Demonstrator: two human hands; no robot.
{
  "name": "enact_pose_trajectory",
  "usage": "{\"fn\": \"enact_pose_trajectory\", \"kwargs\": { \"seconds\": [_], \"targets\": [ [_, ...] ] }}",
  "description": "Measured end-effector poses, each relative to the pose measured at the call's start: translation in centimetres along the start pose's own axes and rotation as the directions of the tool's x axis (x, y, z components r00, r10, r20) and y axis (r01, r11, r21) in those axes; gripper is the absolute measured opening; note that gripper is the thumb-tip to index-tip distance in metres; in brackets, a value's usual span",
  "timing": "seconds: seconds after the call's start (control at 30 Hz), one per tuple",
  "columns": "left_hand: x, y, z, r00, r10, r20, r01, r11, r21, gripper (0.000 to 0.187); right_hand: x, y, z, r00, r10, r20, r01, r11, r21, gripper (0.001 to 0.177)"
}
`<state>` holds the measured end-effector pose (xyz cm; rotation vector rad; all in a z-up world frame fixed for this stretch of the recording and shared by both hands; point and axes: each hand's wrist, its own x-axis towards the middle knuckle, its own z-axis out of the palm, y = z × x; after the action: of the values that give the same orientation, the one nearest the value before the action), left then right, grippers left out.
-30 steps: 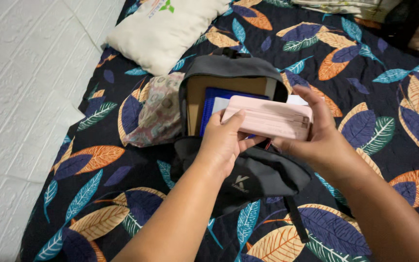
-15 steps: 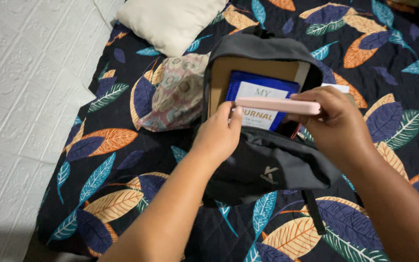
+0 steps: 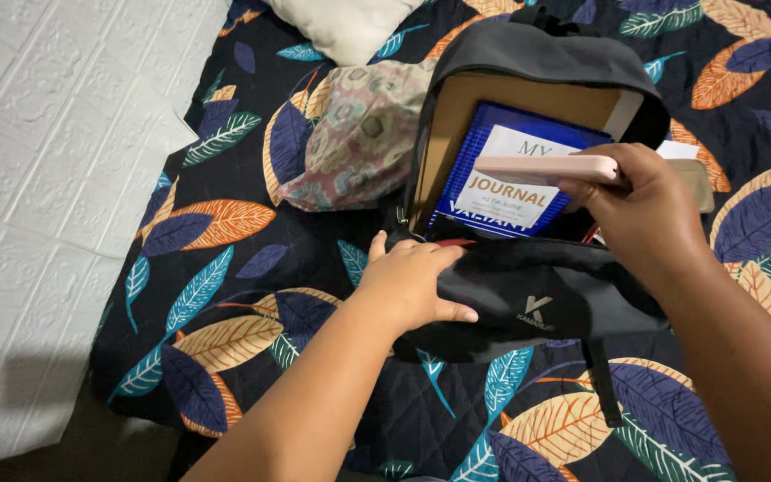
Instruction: The person packs a black backpack with daily essentials. They place a charger, a small pouch, a red pouch, a blue journal, a pink power bank, and a wallet into the bag on a bed.
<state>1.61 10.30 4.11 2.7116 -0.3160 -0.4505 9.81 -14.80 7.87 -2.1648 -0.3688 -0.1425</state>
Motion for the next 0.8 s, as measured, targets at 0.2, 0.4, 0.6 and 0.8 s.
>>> {"fn": "enact_pose_trajectory", "kwargs": {
  "seconds": [0.2, 0.4, 0.6, 0.8],
  "targets": [
    [-0.1, 0.3, 0.0, 1.0, 0.003, -0.005, -0.003, 1.0, -0.004, 0.069, 1.4, 0.4, 2.2, 0.979, 0.195, 0.066, -0.189, 0.978, -0.095, 0.03],
    [-0.9, 0.5, -0.1, 0.999, 0.009, -0.036, -0.01, 1.0, -0.027, 0.063, 3.5, 0.8, 5.5, 0.973, 0.047, 0.226, -0.019, 0.992, -0.124, 0.028],
    [-1.3, 0.6, 0.2, 0.999, 0.004, -0.053, -0.006, 0.999, -0.043, 0.064, 5.0, 2.7, 8.9, 0.946, 0.079, 0.315, -0.028, 0.986, -0.164, 0.033],
    [-1.4, 0.5, 0.2, 0.998, -0.01, -0.058, 0.006, 0.997, -0.075, 0.065, 5.9, 3.8, 11.0, 0.911, 0.152, 0.384, -0.044, 0.96, -0.275, 0.041]
  ]
}}
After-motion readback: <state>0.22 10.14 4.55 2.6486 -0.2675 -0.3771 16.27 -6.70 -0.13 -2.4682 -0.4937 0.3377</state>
